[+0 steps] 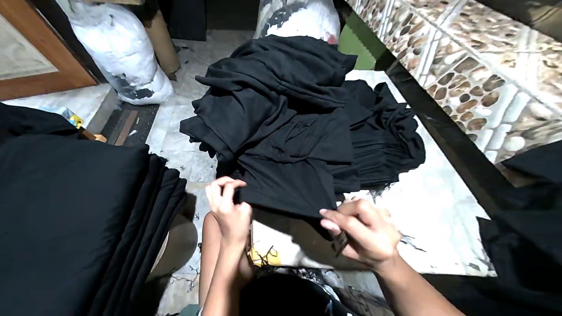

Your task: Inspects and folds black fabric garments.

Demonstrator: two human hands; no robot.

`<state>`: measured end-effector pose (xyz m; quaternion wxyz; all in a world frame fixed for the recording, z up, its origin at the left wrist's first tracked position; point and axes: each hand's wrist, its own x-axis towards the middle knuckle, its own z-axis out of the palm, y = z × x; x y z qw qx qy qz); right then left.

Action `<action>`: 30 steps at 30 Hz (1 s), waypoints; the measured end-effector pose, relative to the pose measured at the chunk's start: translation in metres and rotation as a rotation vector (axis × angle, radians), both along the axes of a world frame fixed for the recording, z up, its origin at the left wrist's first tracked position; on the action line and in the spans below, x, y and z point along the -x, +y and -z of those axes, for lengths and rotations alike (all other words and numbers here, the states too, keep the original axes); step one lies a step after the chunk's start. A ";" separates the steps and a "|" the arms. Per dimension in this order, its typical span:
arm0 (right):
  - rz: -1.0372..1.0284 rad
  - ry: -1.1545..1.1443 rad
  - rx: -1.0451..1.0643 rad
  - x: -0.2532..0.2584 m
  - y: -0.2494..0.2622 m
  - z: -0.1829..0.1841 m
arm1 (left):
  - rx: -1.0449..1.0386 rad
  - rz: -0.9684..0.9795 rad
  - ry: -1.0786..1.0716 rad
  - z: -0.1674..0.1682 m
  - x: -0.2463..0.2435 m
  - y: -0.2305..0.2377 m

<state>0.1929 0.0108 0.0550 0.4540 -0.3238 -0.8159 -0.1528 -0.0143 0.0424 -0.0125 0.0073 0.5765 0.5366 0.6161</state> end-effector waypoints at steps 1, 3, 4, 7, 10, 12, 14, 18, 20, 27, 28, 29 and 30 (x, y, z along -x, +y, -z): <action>0.034 0.050 0.007 0.005 0.008 -0.001 | 0.004 0.058 -0.122 0.004 0.003 0.004; 0.186 0.107 0.069 0.015 0.032 0.007 | 0.049 0.387 -0.575 -0.003 0.000 -0.002; 0.284 0.097 0.139 0.019 0.047 0.017 | 0.132 0.575 -0.863 -0.010 -0.002 -0.006; 0.474 0.010 0.431 0.030 0.082 0.043 | 0.321 0.753 -1.332 -0.013 0.003 -0.011; 0.441 0.035 0.491 0.036 0.075 0.041 | 0.248 0.881 -1.413 -0.003 0.007 -0.015; 0.386 0.090 0.574 0.039 0.055 0.035 | 0.223 0.776 -1.310 -0.003 0.003 -0.017; 0.284 0.150 0.676 0.048 0.028 0.029 | 0.191 0.610 -1.230 -0.003 0.000 -0.018; 0.061 0.180 0.721 0.068 -0.013 0.039 | 0.131 0.665 -1.129 -0.005 0.009 -0.030; 0.032 0.176 0.698 0.075 -0.019 0.044 | 0.134 0.731 -1.074 -0.008 0.014 -0.037; 0.077 0.250 0.727 0.078 -0.015 0.047 | 0.130 0.633 -1.033 -0.004 0.005 -0.032; 0.073 0.253 0.735 0.078 -0.016 0.047 | 0.119 0.575 -1.014 -0.002 0.004 -0.030; 0.068 0.247 0.738 0.078 -0.017 0.047 | 0.106 0.551 -0.987 -0.001 0.004 -0.029; 0.062 0.234 0.734 0.079 -0.019 0.047 | 0.093 0.564 -0.950 0.000 0.006 -0.030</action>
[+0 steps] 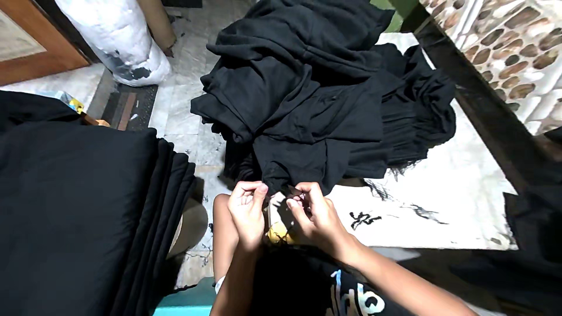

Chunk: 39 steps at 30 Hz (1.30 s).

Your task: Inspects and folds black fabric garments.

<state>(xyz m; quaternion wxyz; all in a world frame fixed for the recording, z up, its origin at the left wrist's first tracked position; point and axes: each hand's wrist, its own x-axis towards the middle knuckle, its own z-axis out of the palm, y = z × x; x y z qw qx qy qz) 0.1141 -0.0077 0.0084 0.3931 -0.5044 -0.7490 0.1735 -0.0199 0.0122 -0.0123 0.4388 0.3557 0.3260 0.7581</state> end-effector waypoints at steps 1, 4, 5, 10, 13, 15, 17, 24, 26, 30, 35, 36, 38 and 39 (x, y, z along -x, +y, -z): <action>-0.014 -0.009 -0.007 0.001 -0.001 -0.001 | -0.040 0.031 0.036 0.001 0.002 -0.002; -0.070 -0.004 -0.009 0.002 -0.001 -0.003 | -0.160 0.102 0.193 -0.001 0.008 -0.009; -0.086 0.006 -0.011 0.002 0.001 -0.004 | -0.183 0.094 0.249 -0.002 0.008 -0.010; -0.047 -0.067 -0.026 0.008 0.010 -0.014 | -0.193 0.067 0.353 0.001 0.013 -0.011; 0.005 -0.031 -0.052 0.007 0.016 -0.016 | -0.099 0.125 0.255 0.002 0.019 -0.012; -0.003 0.060 -0.122 0.009 0.025 -0.017 | 0.046 0.139 0.195 -0.003 0.017 -0.012; -0.065 0.081 -0.099 0.013 0.034 -0.021 | 0.216 0.187 0.232 -0.007 0.014 -0.007; -0.073 -0.149 -0.033 -0.022 0.024 -0.019 | 0.074 0.141 0.566 0.003 0.036 -0.027; -0.116 -0.228 -0.038 -0.032 0.016 -0.014 | 0.104 0.205 0.457 0.005 0.037 -0.029; -0.191 -0.310 0.026 -0.031 0.012 -0.006 | 0.102 0.428 0.173 0.013 0.030 -0.023; -0.159 -0.345 -0.076 -0.021 0.016 0.005 | -0.013 0.319 0.422 0.014 0.025 -0.023; -0.153 -0.349 -0.101 -0.019 0.018 0.007 | -0.017 0.315 0.449 0.013 0.026 -0.023; -0.131 -0.341 -0.143 -0.018 0.023 0.009 | -0.032 0.330 0.472 0.011 0.029 -0.023; -0.119 -0.328 -0.133 -0.018 0.025 0.008 | -0.037 0.331 0.474 0.011 0.031 -0.023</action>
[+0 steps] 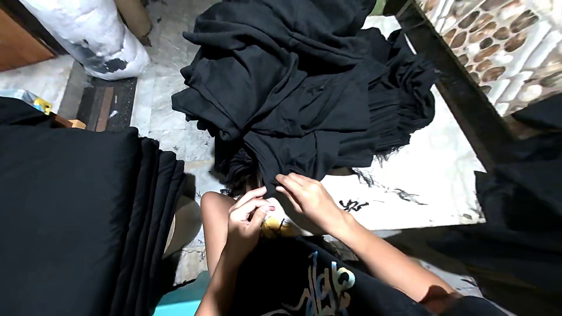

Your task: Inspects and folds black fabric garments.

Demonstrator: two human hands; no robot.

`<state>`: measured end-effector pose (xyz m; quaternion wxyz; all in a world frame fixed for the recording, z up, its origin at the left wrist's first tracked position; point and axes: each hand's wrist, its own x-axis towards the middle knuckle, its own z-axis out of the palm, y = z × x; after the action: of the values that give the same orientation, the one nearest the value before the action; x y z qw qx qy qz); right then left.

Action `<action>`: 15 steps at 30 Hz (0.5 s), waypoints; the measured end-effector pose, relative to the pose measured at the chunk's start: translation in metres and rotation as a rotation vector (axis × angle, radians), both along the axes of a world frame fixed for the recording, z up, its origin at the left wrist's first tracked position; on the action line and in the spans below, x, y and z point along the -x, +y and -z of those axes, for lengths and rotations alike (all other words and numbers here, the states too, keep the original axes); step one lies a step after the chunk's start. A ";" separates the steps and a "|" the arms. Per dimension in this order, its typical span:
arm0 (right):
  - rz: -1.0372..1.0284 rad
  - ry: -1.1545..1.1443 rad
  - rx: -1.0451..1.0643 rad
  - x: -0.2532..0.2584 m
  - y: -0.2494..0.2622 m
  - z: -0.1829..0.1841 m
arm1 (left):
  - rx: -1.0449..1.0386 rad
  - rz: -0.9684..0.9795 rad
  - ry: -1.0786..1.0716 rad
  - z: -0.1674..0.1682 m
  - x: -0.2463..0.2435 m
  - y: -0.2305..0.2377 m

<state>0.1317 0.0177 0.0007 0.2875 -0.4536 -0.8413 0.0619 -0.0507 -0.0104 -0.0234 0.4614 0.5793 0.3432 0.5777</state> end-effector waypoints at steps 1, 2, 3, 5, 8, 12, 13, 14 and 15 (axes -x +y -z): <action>0.022 0.029 0.023 -0.001 0.002 -0.003 | -0.003 -0.013 0.009 0.001 0.002 0.000; 0.062 0.082 0.048 -0.002 0.003 -0.008 | -0.008 -0.041 0.034 0.003 0.004 0.000; 0.127 0.150 0.052 -0.005 0.007 -0.014 | -0.019 -0.076 0.074 0.004 0.008 0.001; 0.302 0.233 0.023 -0.014 0.022 -0.030 | -0.033 -0.151 0.149 0.005 0.016 0.005; 0.425 0.180 0.088 -0.020 0.052 -0.042 | -0.055 -0.221 0.124 0.000 0.019 0.010; 0.019 0.130 -0.048 0.013 0.018 -0.028 | -0.082 -0.169 0.017 -0.006 0.020 0.017; -0.138 0.157 -0.027 0.022 -0.005 -0.028 | -0.076 -0.173 0.004 -0.006 0.020 0.018; -0.286 0.171 0.012 0.028 -0.024 -0.030 | -0.065 -0.188 -0.003 -0.006 0.021 0.019; -0.398 0.127 0.003 0.030 -0.039 -0.031 | -0.054 -0.211 -0.001 -0.005 0.020 0.019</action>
<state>0.1014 -0.0214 0.0318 0.3212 -0.2742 -0.8944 0.1471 -0.0711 0.0087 -0.0180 0.3825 0.5516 0.3864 0.6326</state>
